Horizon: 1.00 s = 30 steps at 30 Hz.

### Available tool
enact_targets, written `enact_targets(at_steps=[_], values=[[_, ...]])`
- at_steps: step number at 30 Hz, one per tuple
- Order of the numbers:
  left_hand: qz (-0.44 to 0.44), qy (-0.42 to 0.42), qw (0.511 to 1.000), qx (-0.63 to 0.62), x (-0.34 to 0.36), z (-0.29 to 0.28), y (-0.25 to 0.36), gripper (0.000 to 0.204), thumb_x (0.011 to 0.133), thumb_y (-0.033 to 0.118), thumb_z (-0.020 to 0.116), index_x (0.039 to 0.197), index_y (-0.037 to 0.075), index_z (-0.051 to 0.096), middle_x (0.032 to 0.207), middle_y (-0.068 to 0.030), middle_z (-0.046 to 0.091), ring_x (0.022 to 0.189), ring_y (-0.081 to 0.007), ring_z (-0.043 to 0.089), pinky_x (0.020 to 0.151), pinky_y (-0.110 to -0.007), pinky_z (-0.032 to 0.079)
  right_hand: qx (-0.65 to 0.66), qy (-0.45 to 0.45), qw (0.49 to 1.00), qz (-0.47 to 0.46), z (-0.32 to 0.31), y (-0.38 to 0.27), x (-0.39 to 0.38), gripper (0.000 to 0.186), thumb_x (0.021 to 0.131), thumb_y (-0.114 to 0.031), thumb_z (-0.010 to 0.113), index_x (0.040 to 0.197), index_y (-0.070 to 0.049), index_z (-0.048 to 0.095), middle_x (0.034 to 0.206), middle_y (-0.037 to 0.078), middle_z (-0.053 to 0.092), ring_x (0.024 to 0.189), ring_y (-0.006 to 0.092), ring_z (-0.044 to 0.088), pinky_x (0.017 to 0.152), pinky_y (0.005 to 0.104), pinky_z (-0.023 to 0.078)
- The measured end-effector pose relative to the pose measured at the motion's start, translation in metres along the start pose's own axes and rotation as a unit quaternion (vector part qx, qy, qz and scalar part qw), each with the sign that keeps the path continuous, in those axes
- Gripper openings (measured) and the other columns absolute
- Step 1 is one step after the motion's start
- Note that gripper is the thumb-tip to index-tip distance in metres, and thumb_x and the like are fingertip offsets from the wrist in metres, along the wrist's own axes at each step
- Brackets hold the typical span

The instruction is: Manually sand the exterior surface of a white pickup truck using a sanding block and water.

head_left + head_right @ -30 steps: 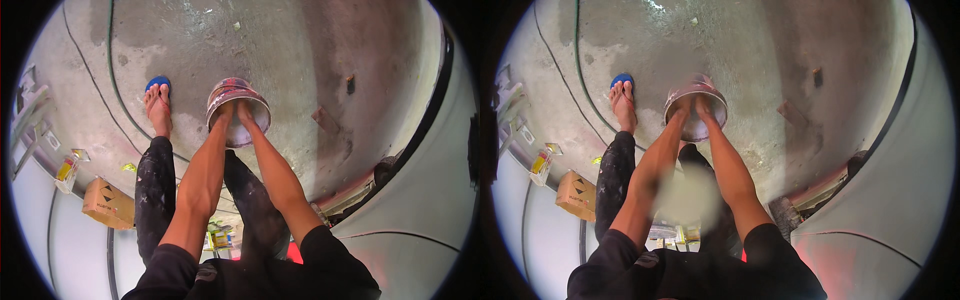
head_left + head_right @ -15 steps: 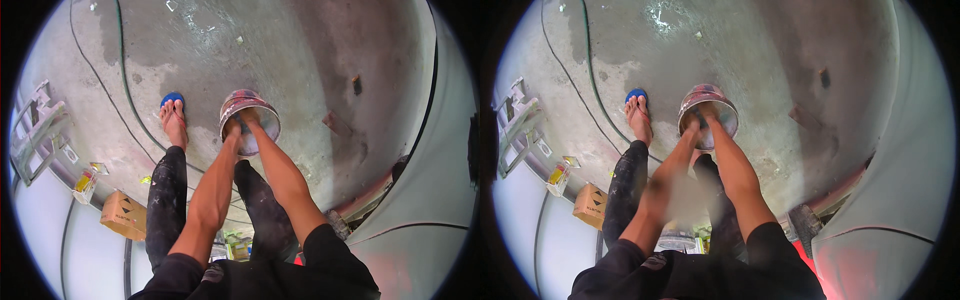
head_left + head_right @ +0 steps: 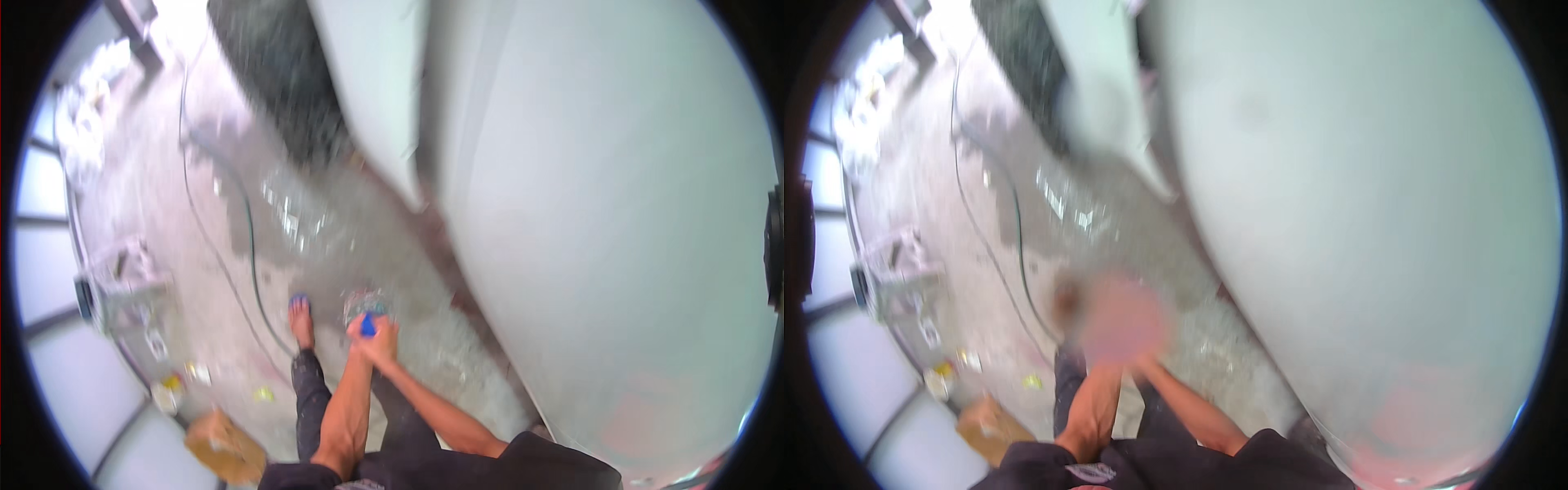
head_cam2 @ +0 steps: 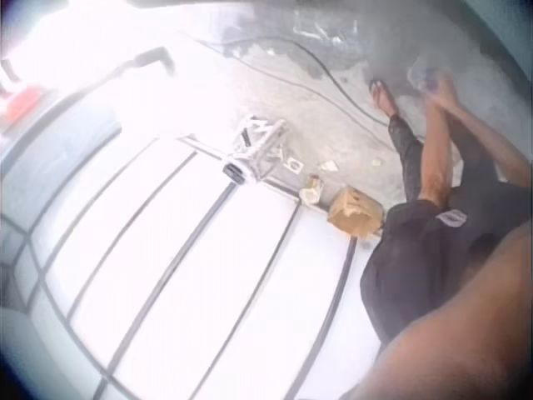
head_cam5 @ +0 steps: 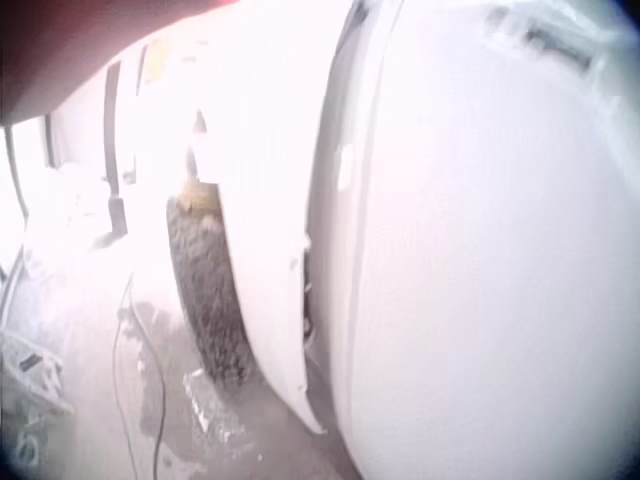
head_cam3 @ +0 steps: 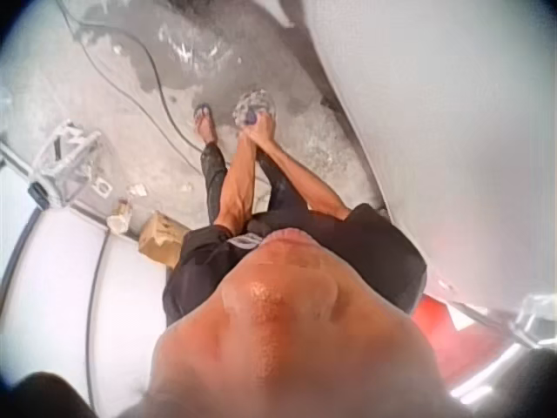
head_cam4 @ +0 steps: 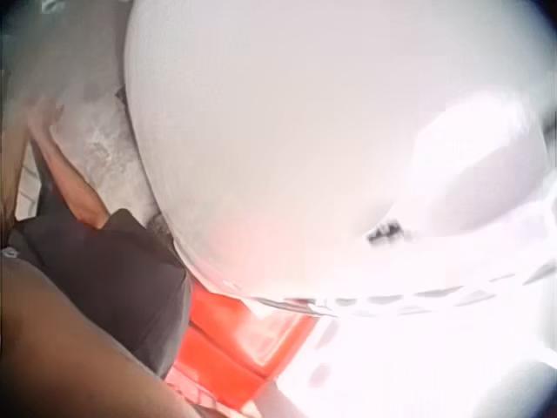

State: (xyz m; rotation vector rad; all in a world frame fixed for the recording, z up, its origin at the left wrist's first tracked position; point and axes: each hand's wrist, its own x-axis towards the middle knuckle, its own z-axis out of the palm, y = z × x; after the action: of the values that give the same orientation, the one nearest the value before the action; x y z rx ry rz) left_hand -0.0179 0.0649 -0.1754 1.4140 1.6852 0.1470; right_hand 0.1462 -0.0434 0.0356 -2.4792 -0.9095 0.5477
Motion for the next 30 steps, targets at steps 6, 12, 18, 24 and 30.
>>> enact_targets(at_steps=[6,12,18,24,30], values=[[-0.018,-0.071,0.892,-0.447,-0.076,-0.104,0.25,0.056,0.101,0.033,0.055,0.145,-0.001,0.045,0.15,-0.0174,0.05,0.14,-0.0331,0.045,0.12,-0.041,0.029,0.132,-0.091,0.951,-0.266,-0.138,-0.178,0.038,0.056,0.077,-0.022,0.08,0.131,-0.018,0.068,0.151,0.009,0.053,0.134,0.0421,0.049,0.109,0.0521,0.042],[0.341,-0.06,0.808,-0.477,-0.044,-0.316,0.621,0.052,0.098,0.03,0.057,0.14,0.0,0.05,0.143,-0.0183,0.055,0.138,-0.0354,0.047,0.121,-0.043,0.03,0.087,0.204,0.839,-0.497,-0.349,-0.402,0.131,0.049,0.07,-0.006,0.077,0.116,-0.021,0.069,0.128,0.009,0.062,0.111,0.0407,0.06,0.09,0.0514,0.053],[0.722,0.126,0.619,-0.283,-0.12,-0.411,0.972,0.048,0.095,0.027,0.059,0.136,0.001,0.055,0.137,-0.0192,0.061,0.136,-0.0377,0.049,0.121,-0.045,0.03,0.052,0.496,0.74,-0.451,-0.632,-0.608,0.191,0.032,0.082,-0.045,0.081,0.085,-0.013,0.076,0.081,0.01,0.074,0.081,0.0327,0.072,0.073,0.0429,0.057],[0.826,0.254,0.488,-0.126,-0.284,-0.378,0.978,0.069,0.098,0.029,0.053,0.157,-0.001,0.032,0.165,-0.0222,0.029,0.155,-0.0369,0.023,0.128,-0.051,0.014,-0.322,0.593,0.709,-0.202,-0.821,-0.58,0.257,0.033,0.091,-0.045,0.063,0.104,-0.019,0.08,0.096,0.013,0.077,0.091,0.034,0.074,0.082,0.0459,0.058],[0.855,0.242,0.447,-0.102,-0.267,-0.457,1.116,0.07,0.107,0.044,0.038,0.158,-0.004,0.028,0.166,-0.0212,0.027,0.156,-0.0361,0.02,0.126,-0.052,0.016,-0.217,0.703,0.622,-0.27,-0.807,-0.518,0.219,0.035,0.091,-0.047,0.067,0.1,-0.015,0.079,0.095,0.007,0.075,0.086,0.0355,0.072,0.076,0.0471,0.057]])
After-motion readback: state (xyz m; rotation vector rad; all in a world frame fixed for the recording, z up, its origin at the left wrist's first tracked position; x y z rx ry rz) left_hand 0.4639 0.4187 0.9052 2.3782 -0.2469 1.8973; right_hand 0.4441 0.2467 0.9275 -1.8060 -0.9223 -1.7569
